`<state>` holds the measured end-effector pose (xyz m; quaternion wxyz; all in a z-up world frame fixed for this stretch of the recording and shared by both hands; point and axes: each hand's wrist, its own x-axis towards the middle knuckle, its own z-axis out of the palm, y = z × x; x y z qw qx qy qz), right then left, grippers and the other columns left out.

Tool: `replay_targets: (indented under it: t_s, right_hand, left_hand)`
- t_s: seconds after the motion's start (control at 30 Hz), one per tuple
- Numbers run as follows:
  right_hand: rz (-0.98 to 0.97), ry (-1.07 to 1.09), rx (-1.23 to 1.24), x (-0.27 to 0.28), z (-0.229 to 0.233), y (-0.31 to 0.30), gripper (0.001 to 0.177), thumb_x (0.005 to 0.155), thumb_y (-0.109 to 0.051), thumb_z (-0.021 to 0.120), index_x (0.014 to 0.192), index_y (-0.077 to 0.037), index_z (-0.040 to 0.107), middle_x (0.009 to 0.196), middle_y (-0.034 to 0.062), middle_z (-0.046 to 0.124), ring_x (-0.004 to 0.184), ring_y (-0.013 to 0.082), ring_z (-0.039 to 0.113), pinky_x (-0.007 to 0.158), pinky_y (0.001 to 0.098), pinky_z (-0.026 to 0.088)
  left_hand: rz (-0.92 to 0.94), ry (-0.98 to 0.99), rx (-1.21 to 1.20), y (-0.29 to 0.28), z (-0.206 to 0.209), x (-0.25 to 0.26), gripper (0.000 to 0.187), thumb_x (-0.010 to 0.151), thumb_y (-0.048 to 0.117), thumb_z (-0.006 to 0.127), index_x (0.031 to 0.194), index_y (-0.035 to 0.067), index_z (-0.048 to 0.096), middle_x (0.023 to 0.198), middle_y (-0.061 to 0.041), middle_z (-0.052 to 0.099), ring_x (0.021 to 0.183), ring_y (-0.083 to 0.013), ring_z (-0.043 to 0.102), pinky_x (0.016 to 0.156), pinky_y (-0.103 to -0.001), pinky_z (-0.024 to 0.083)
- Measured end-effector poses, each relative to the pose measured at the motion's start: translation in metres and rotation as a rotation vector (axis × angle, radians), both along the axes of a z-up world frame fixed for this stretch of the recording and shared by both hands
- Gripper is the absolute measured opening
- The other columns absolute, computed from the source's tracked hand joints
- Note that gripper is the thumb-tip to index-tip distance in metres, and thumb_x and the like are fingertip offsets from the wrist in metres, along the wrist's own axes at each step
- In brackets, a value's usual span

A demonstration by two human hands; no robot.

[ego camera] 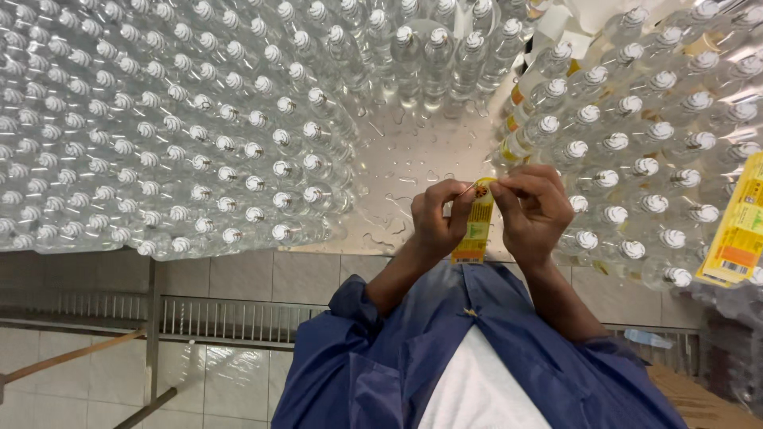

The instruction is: The person manually applies adhesive labels to clear plastic bottles by peeling a label from a sheet and pressing it onto the side of each bottle.

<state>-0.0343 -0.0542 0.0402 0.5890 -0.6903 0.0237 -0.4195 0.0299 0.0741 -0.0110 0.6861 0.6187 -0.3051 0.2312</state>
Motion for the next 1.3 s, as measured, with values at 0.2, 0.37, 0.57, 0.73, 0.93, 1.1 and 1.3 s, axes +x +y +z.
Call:
replay_targets:
  t_s: [0.2,0.37,0.57,0.73,0.93,1.1,1.3]
  right_hand:
    - [0.087,-0.025,-0.124,0.003,0.006,-0.001,0.02,0.101,-0.003,0.086,0.1,0.011,0.072,0.096,0.0193,0.058,0.073,0.0212,0.059,0.065,0.0325,0.052]
    - [-0.06,-0.036,-0.608,0.001,0.001,-0.001,0.019,0.109,-0.021,0.078,0.101,-0.005,0.077,0.099,0.0081,0.05,0.091,0.0325,0.052,0.09,0.0439,0.05]
    - [-0.082,-0.123,-0.71,0.007,-0.021,-0.006,0.023,0.113,-0.023,0.072,0.094,-0.01,0.071,0.095,0.0059,0.044,0.093,0.0342,0.052,0.093,0.045,0.05]
    - [-0.065,-0.142,-0.667,0.013,-0.026,-0.005,0.023,0.114,-0.024,0.069,0.096,-0.01,0.069,0.095,0.004,0.043,0.093,0.0328,0.05,0.093,0.0451,0.049]
    - [-0.066,-0.246,-0.615,0.021,-0.042,-0.012,0.029,0.114,-0.027,0.068,0.091,-0.01,0.066,0.094,0.0061,0.045,0.091,0.0345,0.053,0.088,0.0466,0.052]
    - [-0.084,-0.31,-0.415,0.023,-0.037,-0.015,0.033,0.114,-0.028,0.068,0.091,-0.005,0.059,0.099,0.0139,0.053,0.096,0.0365,0.058,0.084,0.048,0.054]
    - [0.03,-0.335,0.038,0.029,-0.031,-0.005,0.028,0.114,-0.03,0.061,0.101,-0.014,0.042,0.108,0.0082,0.04,0.101,0.0266,0.05,0.088,0.0386,0.05]
  left_hand:
    - [-0.016,0.068,0.013,0.001,0.018,-0.004,0.011,0.104,0.01,0.076,0.106,0.004,0.066,0.075,-0.012,0.079,0.061,-0.0304,0.078,0.054,-0.034,0.061]
    - [-0.032,0.149,-0.019,0.002,0.029,-0.009,0.017,0.107,0.011,0.071,0.118,0.004,0.06,0.071,-0.013,0.076,0.059,-0.0295,0.077,0.054,-0.035,0.06]
    - [0.0,0.017,0.09,0.013,0.022,0.0,0.017,0.107,0.009,0.065,0.122,0.004,0.072,0.068,-0.012,0.072,0.061,-0.0343,0.076,0.054,-0.035,0.059]
    - [-0.127,0.071,0.106,0.02,0.021,0.004,0.015,0.105,0.008,0.065,0.115,0.007,0.076,0.063,-0.015,0.069,0.054,-0.0365,0.073,0.048,-0.04,0.059]
    - [-0.198,0.252,0.086,0.023,0.036,0.004,0.017,0.105,0.017,0.065,0.115,0.012,0.078,0.064,-0.009,0.071,0.058,-0.0231,0.076,0.056,-0.032,0.06]
    - [-0.467,0.508,-0.066,0.017,0.046,-0.011,0.026,0.105,0.026,0.07,0.121,0.005,0.071,0.082,-0.016,0.077,0.071,-0.0117,0.072,0.061,-0.034,0.058]
    - [-0.463,0.4,0.026,0.015,-0.001,-0.02,0.042,0.098,0.03,0.087,0.126,0.001,0.075,0.105,-0.018,0.082,0.103,-0.0368,0.078,0.084,-0.046,0.067]
